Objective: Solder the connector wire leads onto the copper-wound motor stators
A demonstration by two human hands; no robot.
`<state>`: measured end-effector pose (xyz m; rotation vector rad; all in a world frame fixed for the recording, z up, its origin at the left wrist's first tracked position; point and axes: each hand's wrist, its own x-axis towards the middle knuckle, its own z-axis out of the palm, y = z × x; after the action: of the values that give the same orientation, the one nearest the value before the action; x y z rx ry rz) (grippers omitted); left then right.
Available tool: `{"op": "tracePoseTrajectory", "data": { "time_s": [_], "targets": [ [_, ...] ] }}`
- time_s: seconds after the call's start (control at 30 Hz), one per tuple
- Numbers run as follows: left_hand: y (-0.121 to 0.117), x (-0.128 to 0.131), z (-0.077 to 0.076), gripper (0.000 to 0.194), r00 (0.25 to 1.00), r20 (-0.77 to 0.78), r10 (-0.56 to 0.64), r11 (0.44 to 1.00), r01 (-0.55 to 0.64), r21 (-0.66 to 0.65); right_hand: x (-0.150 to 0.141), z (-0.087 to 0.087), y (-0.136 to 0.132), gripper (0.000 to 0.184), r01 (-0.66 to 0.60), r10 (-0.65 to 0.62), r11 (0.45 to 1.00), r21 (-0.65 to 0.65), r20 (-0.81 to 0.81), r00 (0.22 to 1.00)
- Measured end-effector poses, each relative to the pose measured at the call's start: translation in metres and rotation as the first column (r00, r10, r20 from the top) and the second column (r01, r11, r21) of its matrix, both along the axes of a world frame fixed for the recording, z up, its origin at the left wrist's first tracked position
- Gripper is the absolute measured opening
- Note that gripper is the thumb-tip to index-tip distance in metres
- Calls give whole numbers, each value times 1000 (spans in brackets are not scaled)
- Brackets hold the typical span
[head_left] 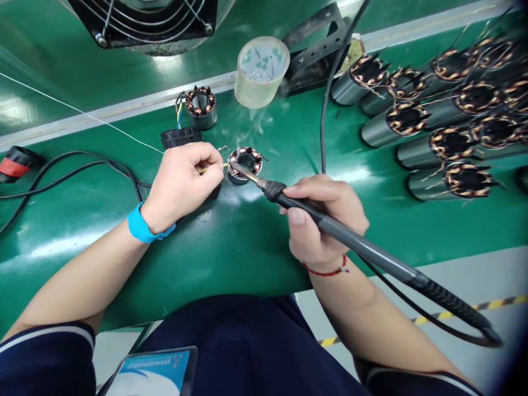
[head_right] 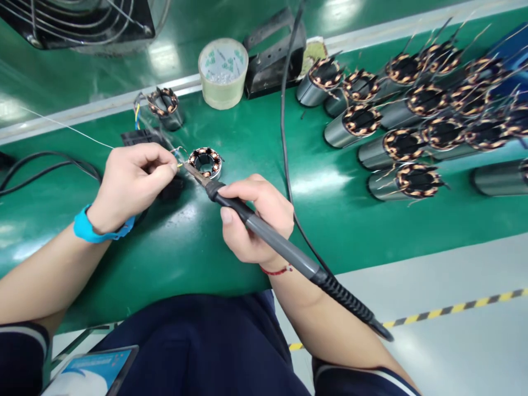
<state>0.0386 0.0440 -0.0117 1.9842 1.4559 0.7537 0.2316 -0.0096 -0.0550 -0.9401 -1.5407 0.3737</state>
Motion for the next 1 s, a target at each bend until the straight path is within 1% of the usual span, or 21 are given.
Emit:
{"op": "tracePoseTrajectory", "data": {
  "time_s": [0.17,0.27,0.47,0.63,0.73,0.87,1.0],
  "targets": [
    [0,0,1,16,1000,-15,4,1000,-4,-18,1,-1,2,18,-11,14,998,61,-55,998],
    [0,-1,1,16,1000,-1,2,1000,-2,-22,1,-1,2,18,-15,17,999,49,-46,999],
    [0,0,1,16,1000,28,-1,1000,1,-25,1,-3,-1,12,-7,7,1000,15,1,1000],
    [0,0,2,18,1000,14,-7,999,8,-39,2,-4,1,15,14,-11,998,59,-39,999],
    [0,0,2,18,1000,10,-10,999,10,-34,3,-4,2,14,34,-33,998,49,-26,999],
    [1,1,1,17,1000,24,-2,1000,3,-30,2,-3,1,15,-7,9,999,50,-49,999],
    [0,1,0,15,999,32,2,1000,-1,-20,1,-2,-1,14,-5,6,1000,29,-28,1000]
  ]
}}
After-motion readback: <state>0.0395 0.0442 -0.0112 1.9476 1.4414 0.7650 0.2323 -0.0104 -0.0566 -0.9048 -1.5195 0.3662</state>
